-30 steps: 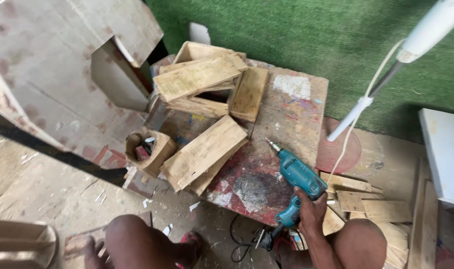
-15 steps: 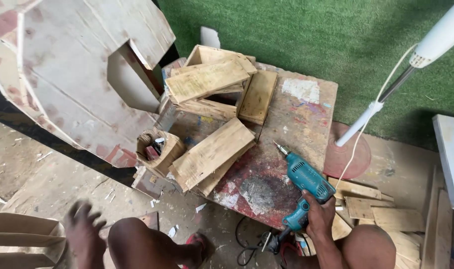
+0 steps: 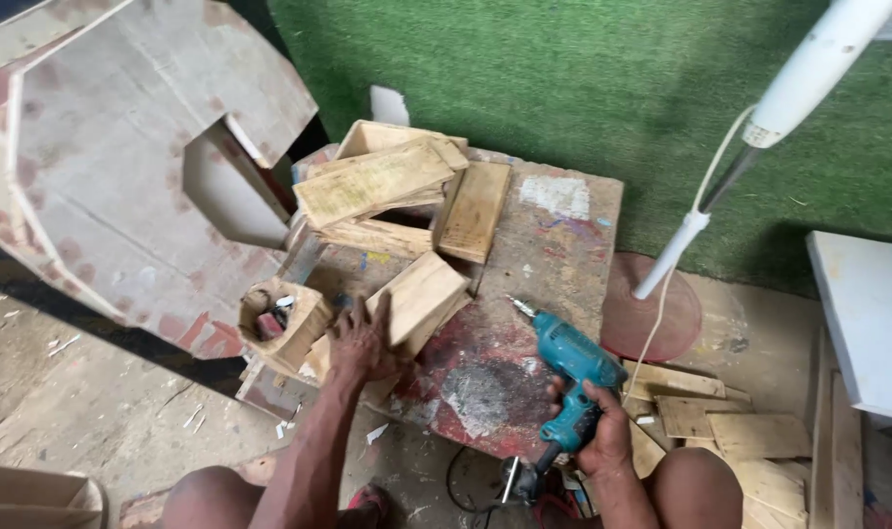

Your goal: The person uses a corded electric drill to make holes in small rectangular wooden pieces placed on a work table. They hold each piece steady with the left hand while operating the drill with the right, then set the drilled pieces aside and pick up the next one.

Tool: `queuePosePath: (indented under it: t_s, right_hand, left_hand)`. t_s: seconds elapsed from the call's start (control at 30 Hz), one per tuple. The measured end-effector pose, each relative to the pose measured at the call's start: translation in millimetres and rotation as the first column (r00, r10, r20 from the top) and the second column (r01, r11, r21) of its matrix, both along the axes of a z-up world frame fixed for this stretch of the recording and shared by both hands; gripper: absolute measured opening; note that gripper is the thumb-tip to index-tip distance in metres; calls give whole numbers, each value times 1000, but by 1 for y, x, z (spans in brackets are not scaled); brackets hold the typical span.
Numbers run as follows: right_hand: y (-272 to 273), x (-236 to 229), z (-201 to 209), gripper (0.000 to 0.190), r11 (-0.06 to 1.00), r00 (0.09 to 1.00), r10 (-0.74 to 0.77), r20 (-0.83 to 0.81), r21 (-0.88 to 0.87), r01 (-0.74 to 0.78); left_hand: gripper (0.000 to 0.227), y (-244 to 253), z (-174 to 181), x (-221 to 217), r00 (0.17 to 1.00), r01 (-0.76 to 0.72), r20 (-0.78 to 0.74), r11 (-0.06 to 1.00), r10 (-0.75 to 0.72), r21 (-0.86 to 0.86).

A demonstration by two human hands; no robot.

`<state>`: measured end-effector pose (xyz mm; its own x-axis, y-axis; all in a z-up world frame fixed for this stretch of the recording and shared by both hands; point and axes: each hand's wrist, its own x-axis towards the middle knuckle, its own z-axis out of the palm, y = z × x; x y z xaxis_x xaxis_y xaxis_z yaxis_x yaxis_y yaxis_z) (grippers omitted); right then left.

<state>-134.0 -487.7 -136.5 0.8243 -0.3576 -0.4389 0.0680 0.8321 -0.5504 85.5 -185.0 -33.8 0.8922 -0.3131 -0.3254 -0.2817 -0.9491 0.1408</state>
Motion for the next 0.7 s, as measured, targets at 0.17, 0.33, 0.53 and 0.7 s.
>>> queuePosePath:
  t_s: [0.17,0.33,0.53,0.7]
  right_hand:
    - [-6,-1,1,41,997,998,-57,30,53,56]
    - [-15,-17,13,41,974,974,-220,46,-49,222]
    - [-40,-39,22,51,935,933,-334,134,-76,346]
    - [-58,-54,26,54,924,922,-351,165,-97,369]
  left_hand:
    - [142,2,-5,-10,992,129,-19,988,-128,84]
    - [142,-15,6,-38,991,130,-41,987,-126,94]
    - [129,-54,4,-60,979,205,-11,979,-206,-6]
    - [132,-124,8,-64,972,234,19,971,-233,-53]
